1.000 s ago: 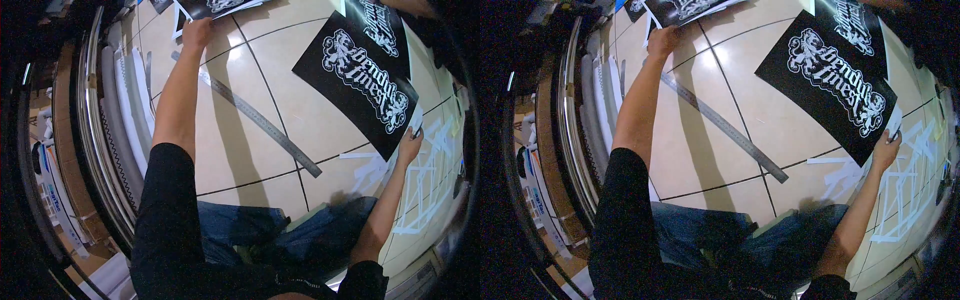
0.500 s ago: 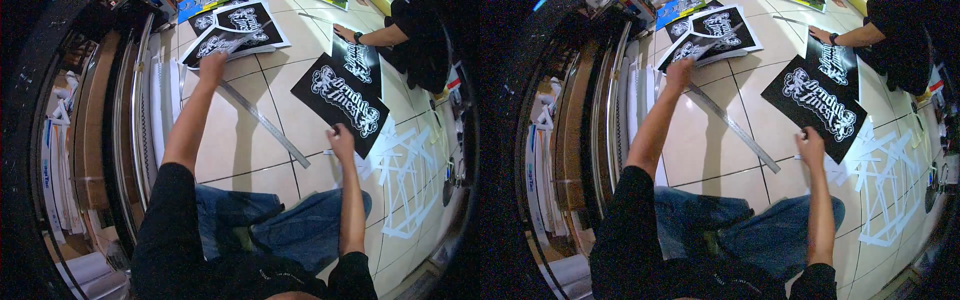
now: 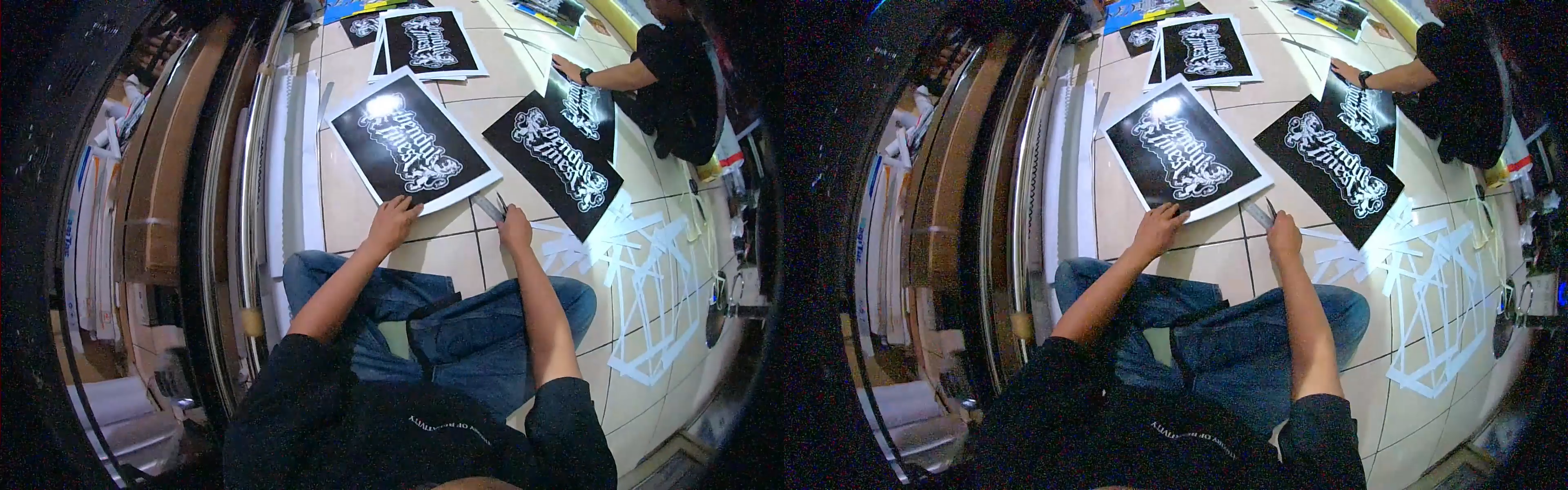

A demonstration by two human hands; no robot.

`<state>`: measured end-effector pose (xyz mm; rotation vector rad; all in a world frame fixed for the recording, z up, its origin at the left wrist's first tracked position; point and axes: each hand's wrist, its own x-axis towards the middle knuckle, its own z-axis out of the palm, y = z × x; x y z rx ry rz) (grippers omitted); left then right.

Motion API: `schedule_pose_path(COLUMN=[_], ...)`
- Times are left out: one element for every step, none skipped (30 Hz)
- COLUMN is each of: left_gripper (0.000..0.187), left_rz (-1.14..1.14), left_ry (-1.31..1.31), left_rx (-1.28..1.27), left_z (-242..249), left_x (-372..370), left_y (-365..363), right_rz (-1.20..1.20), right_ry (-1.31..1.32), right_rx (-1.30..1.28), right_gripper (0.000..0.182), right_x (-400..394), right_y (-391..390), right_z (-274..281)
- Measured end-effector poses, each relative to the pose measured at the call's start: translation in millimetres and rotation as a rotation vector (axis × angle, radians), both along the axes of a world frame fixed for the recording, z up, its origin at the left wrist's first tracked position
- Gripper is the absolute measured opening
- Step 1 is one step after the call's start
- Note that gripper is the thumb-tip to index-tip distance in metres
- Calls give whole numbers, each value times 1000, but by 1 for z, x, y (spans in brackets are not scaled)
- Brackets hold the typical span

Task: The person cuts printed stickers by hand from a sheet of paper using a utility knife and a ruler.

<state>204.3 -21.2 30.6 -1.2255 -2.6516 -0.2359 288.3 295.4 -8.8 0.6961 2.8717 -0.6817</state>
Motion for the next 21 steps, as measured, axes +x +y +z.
schedule_pose_path(left_gripper=[48,48,49,49,48,48,47,47,46,44,42,41,41,41,42,42,41,41,42,43,43], left_rz=[13,24,25,22,-11,0,-65,-130,-133,-119,-81,-43,-14,15,-8,-5,17,41,114,186,289], left_ry=[-108,-102,-324,-547,-489,-482,-385,-286,-164,-161,-29,102,197,293,376,379,335,290,251,209,13], left_rx=[-83,-69,-63,-56,-19,-6,102,207,291,358,339,318,302,285,292,292,226,159,-5,-170,-232], left_z=[-1,-3,9,17,26,34,43,51,61,82,99,115,137,159,174,173,169,165,150,129,116], left_x=[7,10,14,18,19,18,14,9,3,0,-6,-11,-9,-5,2,13,31,51,72,93,111], left_y=[-7,-13,-17,-22,-27,-34,-41,-48,-54,-60,-66,-70,-72,-72,-68,-61,-53,-44,-38,-31,-21], right_rz=[-19,-7,28,61,173,186,177,168,227,236,224,211,94,98,91,85,122,132,200,267,290], right_ry=[18,24,-68,-163,-93,-87,-164,-243,-211,-212,-187,-162,-245,-246,-210,-174,-187,-188,-108,-28,-18], right_rx=[13,27,-13,-54,-13,-3,-170,-337,-400,-394,-476,-558,-765,-761,-694,-628,-587,-586,-554,-522,-528], right_gripper=[38,38,36,34,31,31,29,28,27,27,27,28,35,35,38,42,45,45,45,46,40], right_x=[3,5,7,11,14,15,15,16,16,17,19,23,21,21,19,19,20,21,22,22,23], right_y=[0,4,6,10,21,30,37,44,57,55,54,53,49,47,44,41,39,40,46,49,49], right_z=[-2,-2,2,1,-16,-20,-24,-27,-54,-50,-42,-31,-14,-8,-2,4,10,10,3,-3,-2])
